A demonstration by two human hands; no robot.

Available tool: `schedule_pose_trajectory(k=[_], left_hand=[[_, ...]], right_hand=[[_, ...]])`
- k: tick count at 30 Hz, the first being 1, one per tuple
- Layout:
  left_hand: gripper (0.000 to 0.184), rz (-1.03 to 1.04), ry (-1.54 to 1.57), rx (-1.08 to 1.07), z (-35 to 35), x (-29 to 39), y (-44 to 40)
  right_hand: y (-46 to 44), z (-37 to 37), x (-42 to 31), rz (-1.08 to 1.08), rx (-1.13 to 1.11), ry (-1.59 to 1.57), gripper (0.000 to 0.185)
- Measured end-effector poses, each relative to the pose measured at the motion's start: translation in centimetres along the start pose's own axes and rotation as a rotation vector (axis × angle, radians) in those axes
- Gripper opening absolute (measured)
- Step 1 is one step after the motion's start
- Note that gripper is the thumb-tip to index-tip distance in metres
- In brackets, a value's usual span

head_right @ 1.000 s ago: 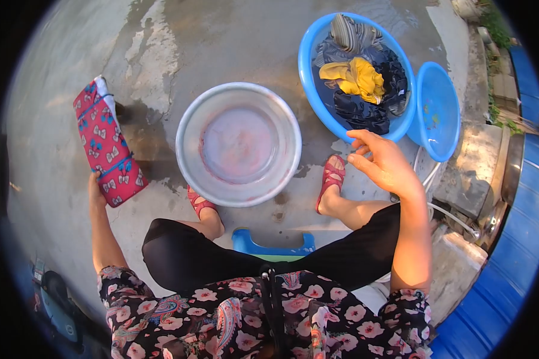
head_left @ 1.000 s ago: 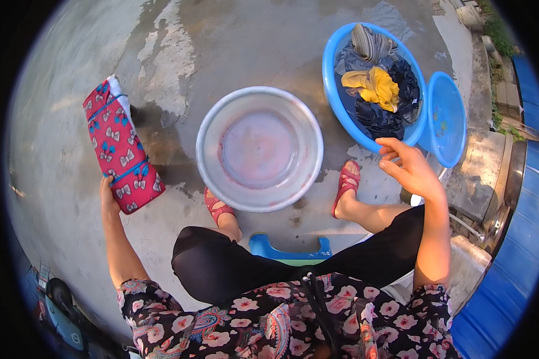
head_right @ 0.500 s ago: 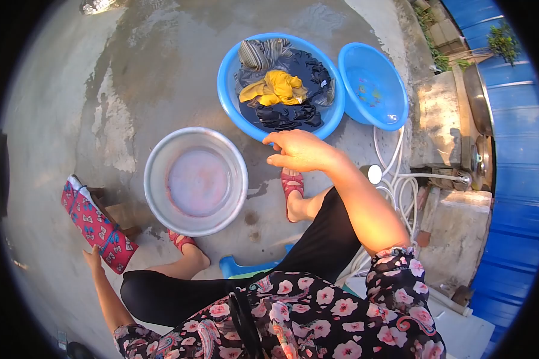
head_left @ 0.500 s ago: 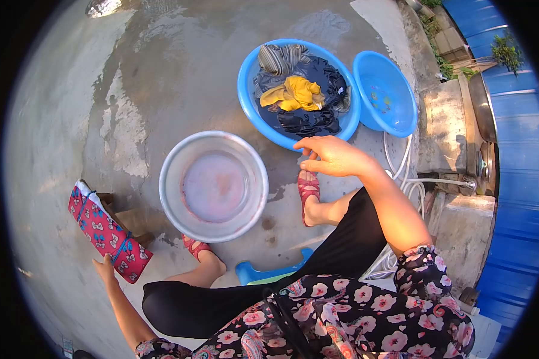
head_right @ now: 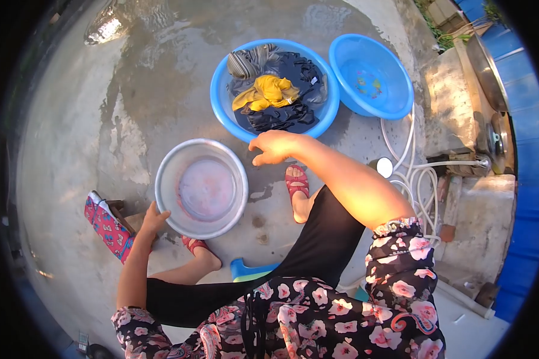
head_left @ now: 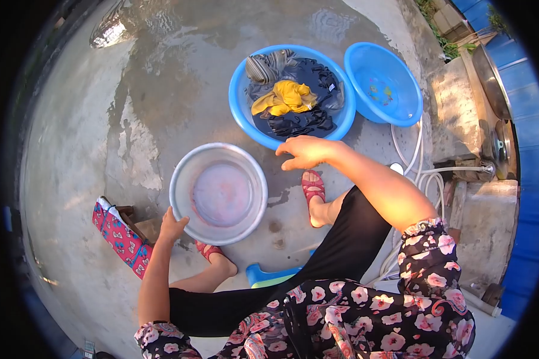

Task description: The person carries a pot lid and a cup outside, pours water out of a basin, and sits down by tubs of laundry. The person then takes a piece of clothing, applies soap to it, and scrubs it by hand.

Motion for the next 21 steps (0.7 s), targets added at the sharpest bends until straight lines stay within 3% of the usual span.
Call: schedule_pose_trajectory(k=[1,3,7,8,10,11,13,15,16,18,21], left_hand=[[0.076,0.001,-0.005,0.002,0.5,0.2,-0.1],[0.075,-0.196,0.409,0.033,2.1,-0.6,-0.1],[0.08,-0.492,0.239,0.621,3.5,-4.8,3.6],[0.078,-0.54,0.411,0.601,5.4,-6.6,3.5],[0.072,-0.654,0.771,0.515,8.7,-8.5,3.8],[0.068,-0.711,0.963,0.444,10.6,-8.2,4.0],[0.063,-0.677,0.942,0.438,11.7,-9.0,3.8],[0.062,-0.619,0.927,0.434,11.7,-5.2,4.4],[0.061,-0.56,0.919,0.423,11.5,-3.6,4.1],[0.061,-0.532,0.96,0.411,12.2,-3.0,3.0],[0.059,-0.57,0.863,0.429,12.4,-1.2,3.0]], right_hand=[[-0.3,0.2,1.0,0.029,-0.03,-0.006,0.05],[-1.3,0.5,4.4,0.059,0.065,0.025,0.05],[-3.8,-2.5,11.8,0.221,0.449,-0.043,0.046],[-4.5,-3.6,13.4,0.238,0.582,-0.076,0.045],[-6.0,-5.6,16.2,0.482,0.621,-0.129,0.043],[-7.3,-6.6,17.4,0.48,0.717,-0.087,0.042],[-10.0,-6.7,20.0,0.532,0.757,-0.108,0.04],[-12.2,-5.6,22.2,0.592,0.817,-0.144,0.037],[-12.8,-5.5,22.4,0.595,0.813,-0.148,0.037],[-14.8,-2.5,22.6,0.602,0.493,-0.132,0.037],[-15.7,-0.4,23.2,0.588,0.338,-0.066,0.038]])
Point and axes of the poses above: each hand's wrist, its own y-axis away from the middle knuckle, its own z-axis out of the palm, x = y × z, the point moved 9 cm from there along -y, towards the middle knuckle, and after that the axes turned 10 degrees about y, right-handed, at the moved point
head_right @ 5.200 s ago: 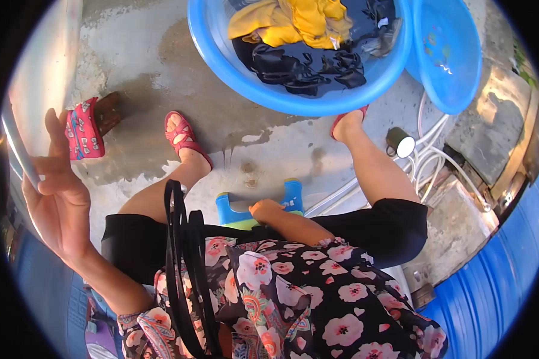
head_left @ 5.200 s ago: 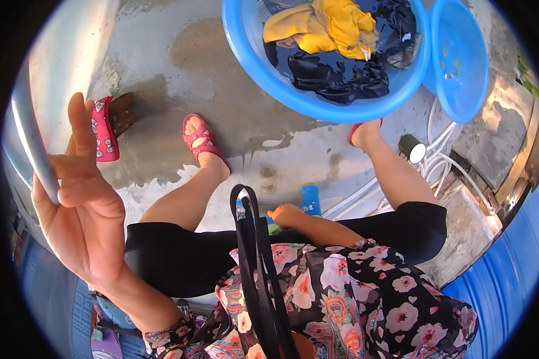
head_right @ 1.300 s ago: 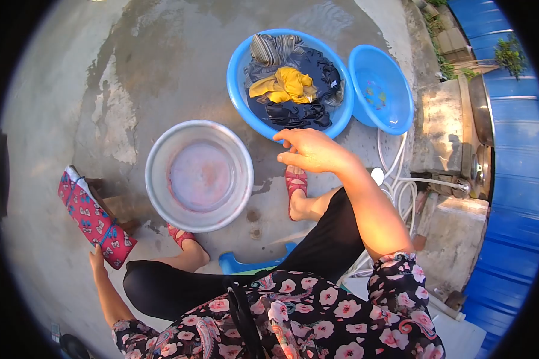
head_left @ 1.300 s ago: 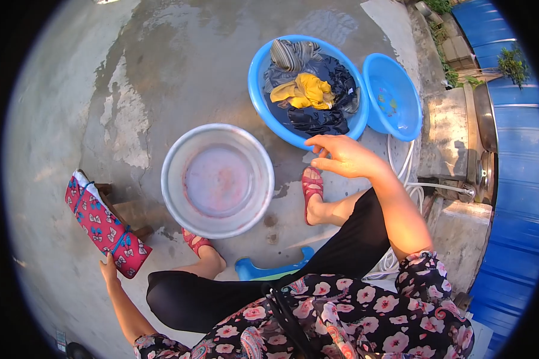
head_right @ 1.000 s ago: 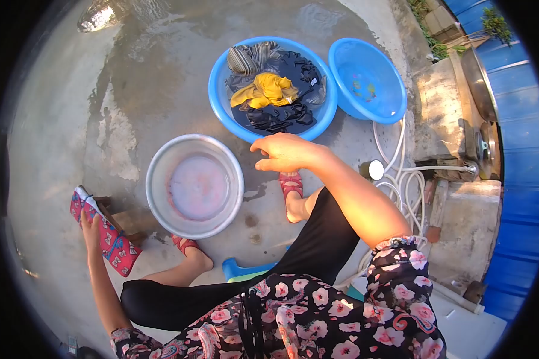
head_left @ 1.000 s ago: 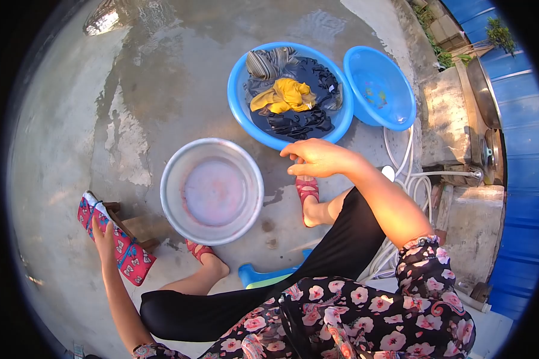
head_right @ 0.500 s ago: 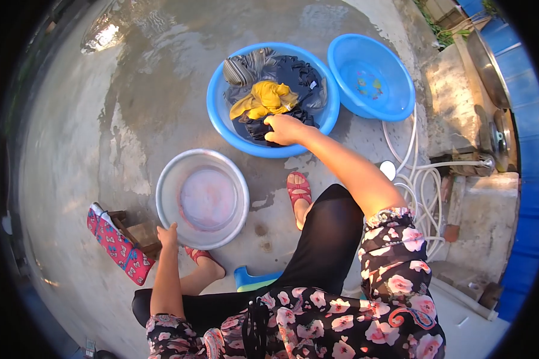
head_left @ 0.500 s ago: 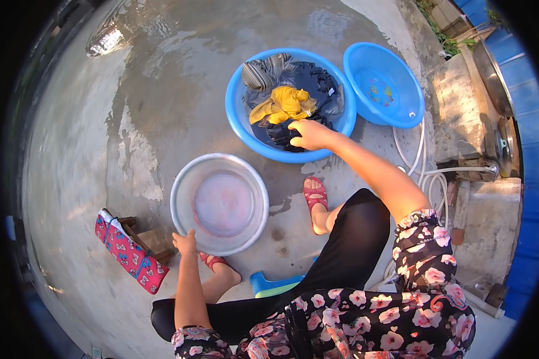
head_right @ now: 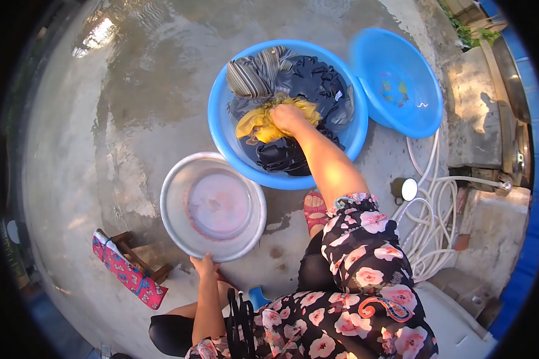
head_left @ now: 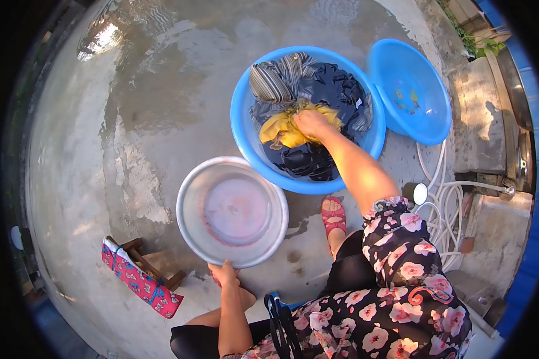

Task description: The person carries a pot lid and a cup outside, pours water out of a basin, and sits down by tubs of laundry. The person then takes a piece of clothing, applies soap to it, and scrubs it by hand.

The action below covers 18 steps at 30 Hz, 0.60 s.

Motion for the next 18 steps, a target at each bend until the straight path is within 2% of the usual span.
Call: schedule_pose_trajectory(k=[3,5,7,9,10,12,13,15,16,17,18], left_hand=[[0.057,-0.021,-0.016,0.055,-0.3,-0.8,-0.3],[0.055,0.012,0.057,0.051,-0.2,-0.7,-0.1],[0.055,0.027,0.072,-0.003,0.1,-0.9,-0.6],[0.055,0.034,0.055,-0.035,0.4,-1.0,0.1],[0.055,0.021,0.009,-0.007,0.3,-0.9,0.7],[0.061,0.008,0.101,-0.081,1.1,-1.2,1.3],[0.061,0.004,0.113,-0.049,0.9,-1.2,1.7],[0.047,-0.001,0.123,-0.018,1.1,-0.8,2.2],[0.047,-0.006,0.136,0.0,0.8,-1.1,1.9],[0.048,-0.009,0.12,-0.001,0.8,-1.6,1.6],[0.05,-0.011,0.105,-0.005,0.7,-2.2,1.3]], right_hand=[[-1.6,3.0,0.5,-0.061,-0.139,0.138,0.032],[-1.2,1.6,-0.7,-0.081,0.009,0.246,0.025],[0.9,-3.2,-2.1,-0.042,0.367,0.163,0.019],[0.7,-4.9,-2.6,-0.142,0.562,0.186,0.016],[-1.2,-3.9,-1.5,-0.133,0.446,0.129,0.022],[-4.9,-1.5,1.5,-0.055,0.262,0.095,0.03],[-4.9,-1.4,2.5,0.13,0.094,0.131,0.036],[-5.6,-0.2,4.6,0.242,0.054,0.221,0.048],[-5.5,0.5,4.8,0.226,-0.059,0.265,0.053],[-5.1,0.7,4.7,0.206,-0.066,0.272,0.053],[-4.3,0.4,5.7,0.318,-0.015,0.16,0.056]])
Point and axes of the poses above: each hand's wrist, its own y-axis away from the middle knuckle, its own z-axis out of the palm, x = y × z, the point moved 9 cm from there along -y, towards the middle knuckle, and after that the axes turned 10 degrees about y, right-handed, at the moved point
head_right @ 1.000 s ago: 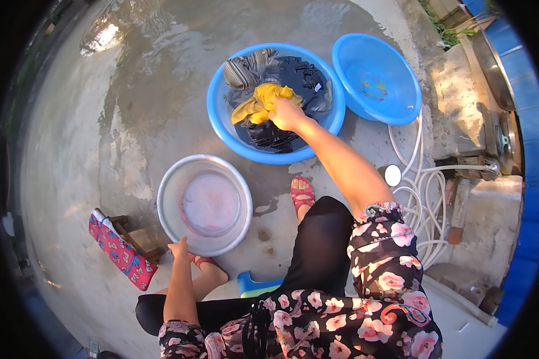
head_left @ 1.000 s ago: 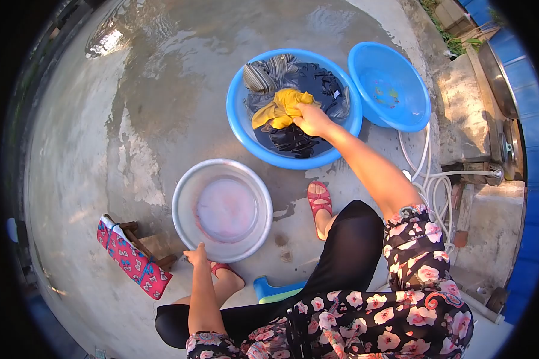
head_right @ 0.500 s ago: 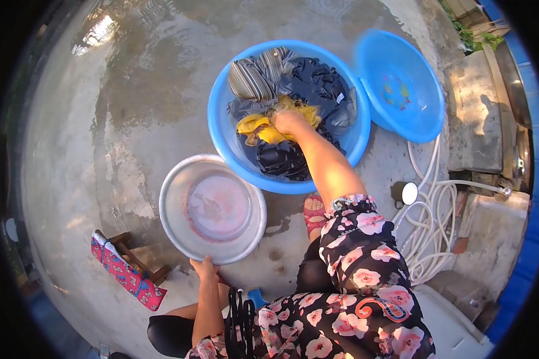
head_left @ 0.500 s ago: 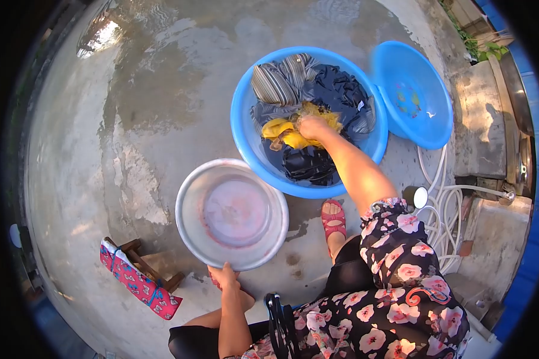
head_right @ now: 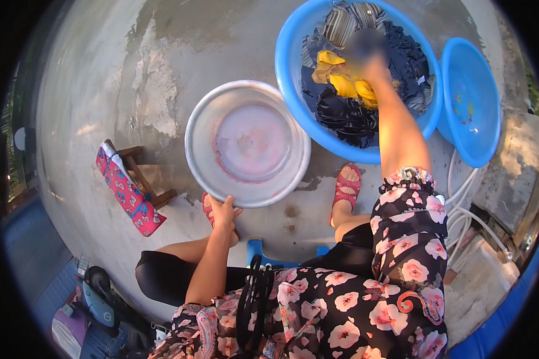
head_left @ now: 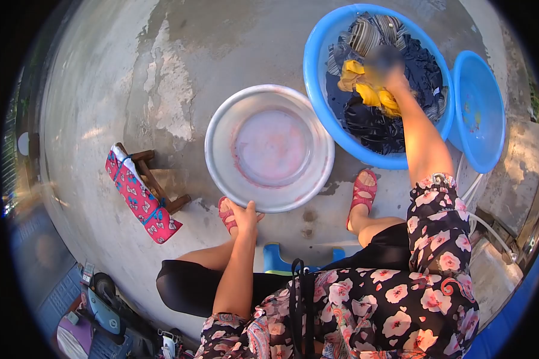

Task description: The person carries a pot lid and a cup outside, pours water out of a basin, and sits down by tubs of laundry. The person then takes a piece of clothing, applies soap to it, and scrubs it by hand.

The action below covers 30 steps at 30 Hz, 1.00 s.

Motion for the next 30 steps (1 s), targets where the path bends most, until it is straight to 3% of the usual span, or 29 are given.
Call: schedule_pose_trajectory(k=[1,5,8,11,13,17,19,21,25,28,30], left_hand=[[0.05,-0.006,0.014,0.009,-0.1,0.0,0.2],[0.055,-0.041,0.018,-0.031,0.5,1.1,1.2],[0.059,-0.056,0.025,-0.049,0.5,0.9,0.9],[0.06,-0.028,0.028,-0.059,0.2,0.7,0.6],[0.06,-0.004,0.019,-0.07,0.1,0.9,0.6],[0.066,-0.005,0.003,-0.047,-0.5,1.6,1.3],[0.07,0.076,0.058,-0.084,-0.7,1.8,0.8],[0.071,0.313,-0.103,0.087,-2.5,0.2,-2.8],[0.071,0.387,-0.178,0.162,-3.4,4.0,0.5],[0.07,0.427,-0.175,0.08,-2.6,6.5,3.1],[0.067,0.474,0.031,-0.105,-0.8,8.2,4.8]], right_hand=[[0.6,-0.2,1.3,0.117,0.026,-0.119,0.06],[2.9,-1.7,3.7,0.194,0.187,-0.182,0.052],[4.5,-5.1,2.6,-0.025,0.178,0.002,0.025],[5.8,-9.0,2.4,-0.135,0.293,0.004,0.024],[6.3,-11.6,3.2,-0.113,0.347,-0.284,0.024],[8.2,-16.4,3.3,-0.187,0.196,-1.049,0.023],[11.3,-20.7,2.2,-0.291,0.25,-1.102,0.02],[13.4,-24.2,1.7,-0.33,0.281,-1.143,0.02],[17.5,-30.0,1.0,-0.411,0.377,-1.177,0.021],[20.0,-32.7,0.0,-0.494,0.341,-1.32,0.023],[23.1,-34.6,-1.5,-0.558,0.337,-1.31,0.022]])
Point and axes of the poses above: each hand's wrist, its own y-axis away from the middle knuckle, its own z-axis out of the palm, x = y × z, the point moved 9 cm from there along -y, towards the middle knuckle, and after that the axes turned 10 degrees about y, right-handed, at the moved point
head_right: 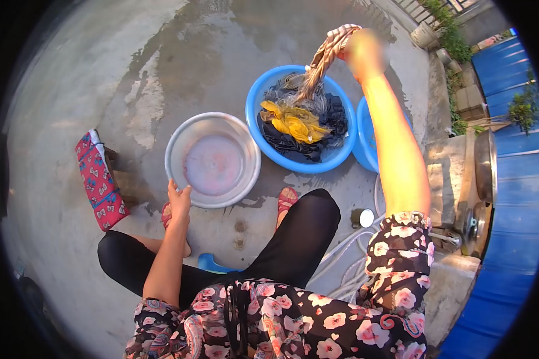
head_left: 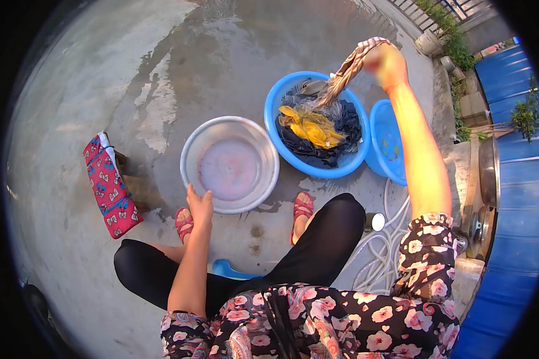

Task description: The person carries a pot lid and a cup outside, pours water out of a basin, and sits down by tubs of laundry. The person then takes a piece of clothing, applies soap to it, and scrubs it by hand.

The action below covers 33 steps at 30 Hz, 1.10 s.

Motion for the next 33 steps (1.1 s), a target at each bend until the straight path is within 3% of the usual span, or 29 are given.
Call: schedule_pose_trajectory(k=[4,8,11,13,16,17,20,23,25,29,31,33], left_hand=[[0.052,0.106,0.141,-0.369,5.1,9.7,3.6],[0.047,0.397,0.175,-0.608,9.4,18.4,5.4],[0.05,0.449,0.215,-0.622,10.4,22.9,7.3],[0.048,0.171,0.243,-0.622,11.0,21.6,6.9],[0.036,0.112,0.192,-0.586,10.9,19.0,4.5],[0.022,0.104,0.192,-0.574,10.7,17.2,2.0],[0.015,0.048,0.129,-0.535,8.4,15.0,-0.2],[0.016,0.012,0.037,-0.476,6.3,12.3,-1.0],[0.017,0.194,-0.062,-0.426,5.7,12.4,-0.9],[0.019,0.166,-0.105,-0.505,6.3,10.6,-2.9],[0.02,0.149,-0.138,-0.367,4.3,10.2,-4.1],[0.022,0.133,-0.161,-0.3,2.7,10.5,-4.7]], right_hand=[[2.4,3.4,-5.4,-0.11,-0.152,0.008,0.023],[6.2,7.9,-9.1,-0.177,-0.324,0.011,0.024],[9.5,11.3,-9.9,-0.169,-0.395,-0.002,0.023],[11.7,13.3,-9.0,-0.138,-0.403,0.033,0.023],[15.3,16.7,-6.4,-0.081,-0.527,0.025,0.022],[16.4,17.9,-5.1,-0.031,-0.541,0.012,0.022],[19.1,21.0,-0.8,0.077,-0.625,-0.007,0.022],[21.2,23.3,3.7,0.192,-0.651,-0.122,0.022],[22.5,25.2,5.9,0.243,-0.696,-0.128,0.024],[25.4,27.9,9.4,0.272,-0.86,-0.372,0.032],[26.1,26.8,14.8,0.28,-0.724,-0.1,0.046],[28.0,26.6,22.6,0.093,-0.799,0.526,0.053]])
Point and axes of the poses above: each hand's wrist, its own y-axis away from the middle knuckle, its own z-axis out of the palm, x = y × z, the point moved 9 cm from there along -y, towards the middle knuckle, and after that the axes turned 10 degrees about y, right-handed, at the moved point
